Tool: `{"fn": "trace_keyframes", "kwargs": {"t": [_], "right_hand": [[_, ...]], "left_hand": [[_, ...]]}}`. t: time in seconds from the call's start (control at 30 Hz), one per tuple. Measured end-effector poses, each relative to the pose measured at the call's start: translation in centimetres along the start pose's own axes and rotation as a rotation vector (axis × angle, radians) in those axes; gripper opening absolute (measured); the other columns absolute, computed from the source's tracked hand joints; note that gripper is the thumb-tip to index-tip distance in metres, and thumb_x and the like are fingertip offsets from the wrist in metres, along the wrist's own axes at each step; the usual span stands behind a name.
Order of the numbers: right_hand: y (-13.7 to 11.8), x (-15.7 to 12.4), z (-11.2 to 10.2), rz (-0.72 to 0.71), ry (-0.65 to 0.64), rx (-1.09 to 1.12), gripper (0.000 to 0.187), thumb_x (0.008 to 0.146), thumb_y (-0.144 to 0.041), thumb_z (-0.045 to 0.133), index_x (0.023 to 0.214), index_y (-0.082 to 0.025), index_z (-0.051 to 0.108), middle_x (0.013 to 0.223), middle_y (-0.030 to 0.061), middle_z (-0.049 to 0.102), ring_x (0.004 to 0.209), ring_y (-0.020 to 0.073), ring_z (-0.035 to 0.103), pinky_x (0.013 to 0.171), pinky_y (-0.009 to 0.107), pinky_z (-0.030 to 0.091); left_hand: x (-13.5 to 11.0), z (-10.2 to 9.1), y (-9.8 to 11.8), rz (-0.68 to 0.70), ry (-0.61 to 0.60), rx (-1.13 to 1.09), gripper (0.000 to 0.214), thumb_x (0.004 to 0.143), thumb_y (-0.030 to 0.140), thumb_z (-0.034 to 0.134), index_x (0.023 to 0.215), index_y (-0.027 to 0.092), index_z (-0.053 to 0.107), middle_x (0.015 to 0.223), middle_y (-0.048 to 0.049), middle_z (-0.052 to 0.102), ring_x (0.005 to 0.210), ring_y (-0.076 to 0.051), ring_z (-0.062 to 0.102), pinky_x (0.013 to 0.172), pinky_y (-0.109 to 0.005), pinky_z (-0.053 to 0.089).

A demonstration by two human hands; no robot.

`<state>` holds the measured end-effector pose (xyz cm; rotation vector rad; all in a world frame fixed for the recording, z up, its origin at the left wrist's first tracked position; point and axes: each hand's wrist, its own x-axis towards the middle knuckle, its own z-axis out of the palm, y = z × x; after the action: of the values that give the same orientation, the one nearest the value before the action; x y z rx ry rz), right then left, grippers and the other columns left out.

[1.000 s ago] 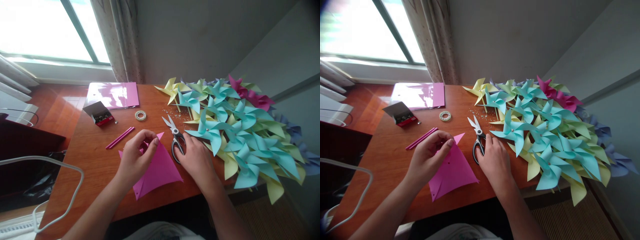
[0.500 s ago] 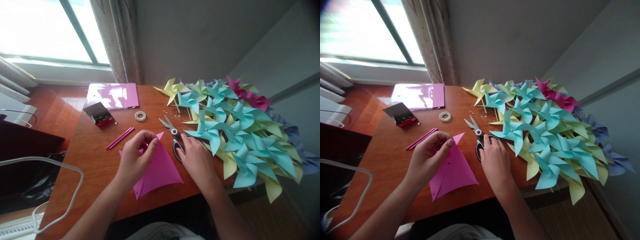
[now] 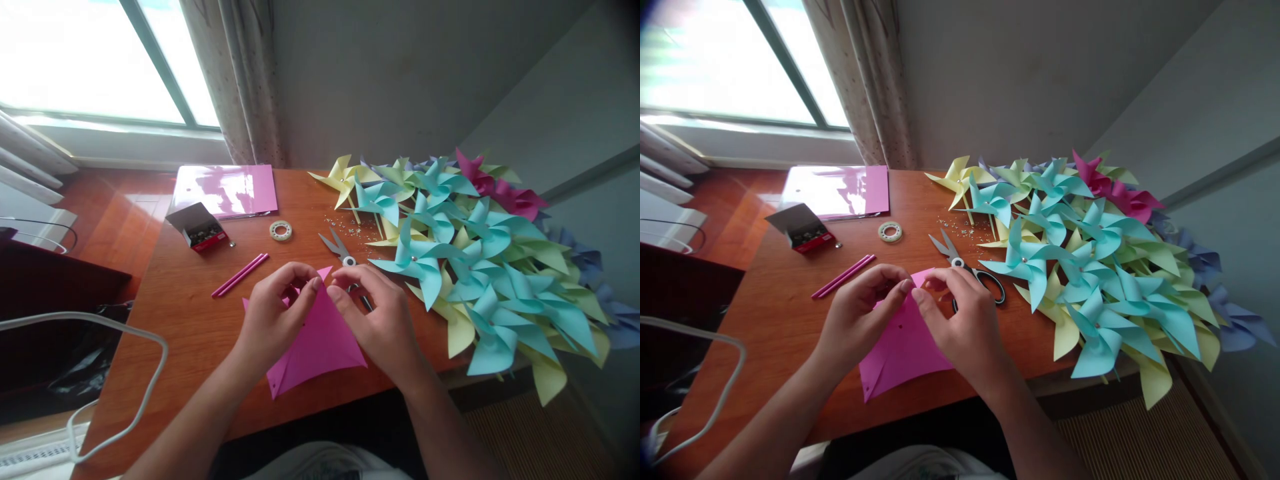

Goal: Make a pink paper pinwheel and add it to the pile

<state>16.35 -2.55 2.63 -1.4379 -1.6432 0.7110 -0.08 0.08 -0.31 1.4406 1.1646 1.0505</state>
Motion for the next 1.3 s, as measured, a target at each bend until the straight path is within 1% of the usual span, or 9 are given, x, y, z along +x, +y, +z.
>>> {"fn": "trace_keyframes", "kwargs": {"t": [0.17, 0.4, 0.5, 0.67, 0.83, 1.03, 1.1, 1.2, 1.3], "right_hand": [[0.6, 0.7, 0.9, 0.087, -0.066, 0.168, 0.011, 0.093, -0.026, 0.059, 0.09, -0.022, 0.069, 0.089, 0.0022, 0.073, 0.083, 0.0178, 0.069, 0.076, 0.028, 0.057], [1.5, 0.4, 0.8, 0.178, -0.114, 0.37, 0.011, 0.094, -0.028, 0.06, 0.091, -0.022, 0.07, 0.088, 0.001, 0.073, 0.081, 0.0169, 0.068, 0.074, 0.026, 0.054], [1.7, 0.3, 0.9, 0.228, -0.094, 0.424, 0.011, 0.094, -0.03, 0.062, 0.091, -0.023, 0.07, 0.087, 0.0003, 0.073, 0.079, 0.0162, 0.067, 0.071, 0.025, 0.053], [1.7, 0.2, 0.9, 0.232, -0.082, 0.41, 0.01, 0.094, -0.028, 0.062, 0.091, -0.024, 0.07, 0.088, 0.0002, 0.072, 0.082, 0.017, 0.067, 0.073, 0.027, 0.052], [1.5, -0.2, 0.8, 0.205, -0.116, 0.349, 0.01, 0.095, -0.027, 0.059, 0.093, -0.023, 0.068, 0.091, 0.0021, 0.07, 0.087, 0.0202, 0.067, 0.078, 0.031, 0.053], [1.4, -0.3, 0.6, 0.14, -0.108, 0.271, 0.004, 0.091, -0.023, 0.063, 0.092, -0.023, 0.067, 0.089, 0.001, 0.069, 0.083, 0.0186, 0.066, 0.075, 0.03, 0.053], [1.3, -0.2, 0.6, 0.147, -0.107, 0.288, 0.002, 0.09, -0.025, 0.065, 0.089, -0.023, 0.066, 0.087, 0.0005, 0.067, 0.08, 0.0181, 0.065, 0.074, 0.03, 0.052], [1.3, -0.1, 0.7, 0.174, -0.116, 0.37, 0.007, 0.091, -0.026, 0.063, 0.085, -0.022, 0.065, 0.083, -0.0002, 0.065, 0.079, 0.0173, 0.063, 0.074, 0.029, 0.051], [1.5, -0.2, 1.0, 0.25, -0.081, 0.475, 0.011, 0.093, -0.027, 0.061, 0.083, -0.022, 0.064, 0.079, -0.0018, 0.063, 0.073, 0.0149, 0.059, 0.069, 0.027, 0.048]], "left_hand": [[0.0, 0.0, 0.3, -0.069, -0.066, -0.139, 0.014, 0.089, 0.031, 0.069, 0.085, 0.018, 0.066, 0.073, -0.0001, 0.06, 0.062, -0.011, 0.05, 0.054, -0.021, 0.04], [-0.1, -0.1, 0.8, -0.188, -0.145, -0.281, 0.022, 0.087, 0.036, 0.07, 0.086, 0.016, 0.064, 0.07, 0.0007, 0.057, 0.06, -0.01, 0.048, 0.053, -0.021, 0.038], [-0.2, -0.1, 0.7, -0.149, -0.132, -0.224, 0.017, 0.089, 0.033, 0.068, 0.089, 0.017, 0.064, 0.074, 0.0001, 0.06, 0.063, -0.011, 0.051, 0.054, -0.022, 0.04], [-0.2, 0.0, 0.6, -0.047, -0.096, -0.078, 0.004, 0.088, 0.022, 0.066, 0.087, 0.018, 0.065, 0.077, 0.0004, 0.062, 0.065, -0.011, 0.053, 0.057, -0.023, 0.042], [-0.1, -0.1, 0.6, -0.023, -0.098, -0.053, 0.009, 0.09, 0.025, 0.066, 0.085, 0.018, 0.065, 0.074, 0.001, 0.061, 0.063, -0.012, 0.052, 0.056, -0.024, 0.04], [-0.1, -0.2, 0.5, -0.002, -0.099, -0.021, 0.012, 0.091, 0.028, 0.066, 0.085, 0.018, 0.065, 0.074, 0.0001, 0.061, 0.067, -0.013, 0.054, 0.06, -0.026, 0.04], [-0.1, -0.3, 0.6, 0.03, -0.117, 0.006, 0.011, 0.091, 0.027, 0.066, 0.085, 0.017, 0.067, 0.074, 0.0003, 0.061, 0.066, -0.013, 0.052, 0.059, -0.026, 0.039], [0.0, -0.3, 0.8, 0.083, -0.147, 0.034, 0.011, 0.09, 0.024, 0.067, 0.082, 0.017, 0.069, 0.073, 0.0003, 0.06, 0.064, -0.012, 0.049, 0.058, -0.027, 0.037], [-0.1, -0.4, 1.0, 0.07, -0.143, 0.032, 0.011, 0.091, 0.023, 0.065, 0.083, 0.017, 0.07, 0.076, -0.0008, 0.063, 0.066, -0.013, 0.052, 0.059, -0.027, 0.039]]}}
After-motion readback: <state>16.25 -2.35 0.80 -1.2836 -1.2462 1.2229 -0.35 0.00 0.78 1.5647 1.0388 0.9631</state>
